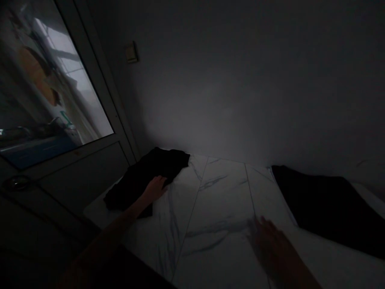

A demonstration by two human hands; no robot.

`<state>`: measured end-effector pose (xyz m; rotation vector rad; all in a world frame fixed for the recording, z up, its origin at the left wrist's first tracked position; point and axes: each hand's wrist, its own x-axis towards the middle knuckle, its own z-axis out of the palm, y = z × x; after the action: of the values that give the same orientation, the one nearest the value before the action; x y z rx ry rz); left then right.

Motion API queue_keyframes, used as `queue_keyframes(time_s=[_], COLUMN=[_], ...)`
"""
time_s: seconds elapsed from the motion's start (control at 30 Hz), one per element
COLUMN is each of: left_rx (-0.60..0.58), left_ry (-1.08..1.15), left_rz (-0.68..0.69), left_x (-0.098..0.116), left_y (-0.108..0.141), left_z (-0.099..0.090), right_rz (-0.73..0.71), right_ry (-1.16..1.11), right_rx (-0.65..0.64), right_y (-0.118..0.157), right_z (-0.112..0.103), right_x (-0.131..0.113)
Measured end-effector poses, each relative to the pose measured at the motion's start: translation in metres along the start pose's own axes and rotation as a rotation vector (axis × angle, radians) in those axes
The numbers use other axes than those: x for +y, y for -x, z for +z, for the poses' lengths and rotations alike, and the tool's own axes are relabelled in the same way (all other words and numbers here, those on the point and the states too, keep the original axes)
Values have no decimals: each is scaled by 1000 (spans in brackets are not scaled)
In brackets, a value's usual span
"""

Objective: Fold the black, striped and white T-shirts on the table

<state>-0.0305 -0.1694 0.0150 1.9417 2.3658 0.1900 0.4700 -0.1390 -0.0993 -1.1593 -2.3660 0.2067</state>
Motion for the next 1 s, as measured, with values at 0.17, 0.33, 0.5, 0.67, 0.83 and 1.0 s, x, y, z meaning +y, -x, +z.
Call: queue_keyframes(time_s=[0.17,0.33,0.5,0.67,0.83,1.0], left_rx=[1,34,7,-38,-152,-468], left_ry=[-63,-71,8,176,367,464], left_rz=[-46,-37,-12,96,221,544], left_x=[-21,-22,4,59,123,201], left_y=[1,10,23,49,88,125], left_z=[5,-1,-13,-28,-46,-29], right_rz=[-142,-146,-108,-124,-32,277], right_ry=[-173,-201,-158,-201,-369,-693], right_rx=[-181,-187,-126,-80,-56,-95], right_y=[-41,-74,-78,-76,-76,-72], right_z=[29,31,43,44,34,16], right_x=[-80,-106,-96,-95,-102,-120])
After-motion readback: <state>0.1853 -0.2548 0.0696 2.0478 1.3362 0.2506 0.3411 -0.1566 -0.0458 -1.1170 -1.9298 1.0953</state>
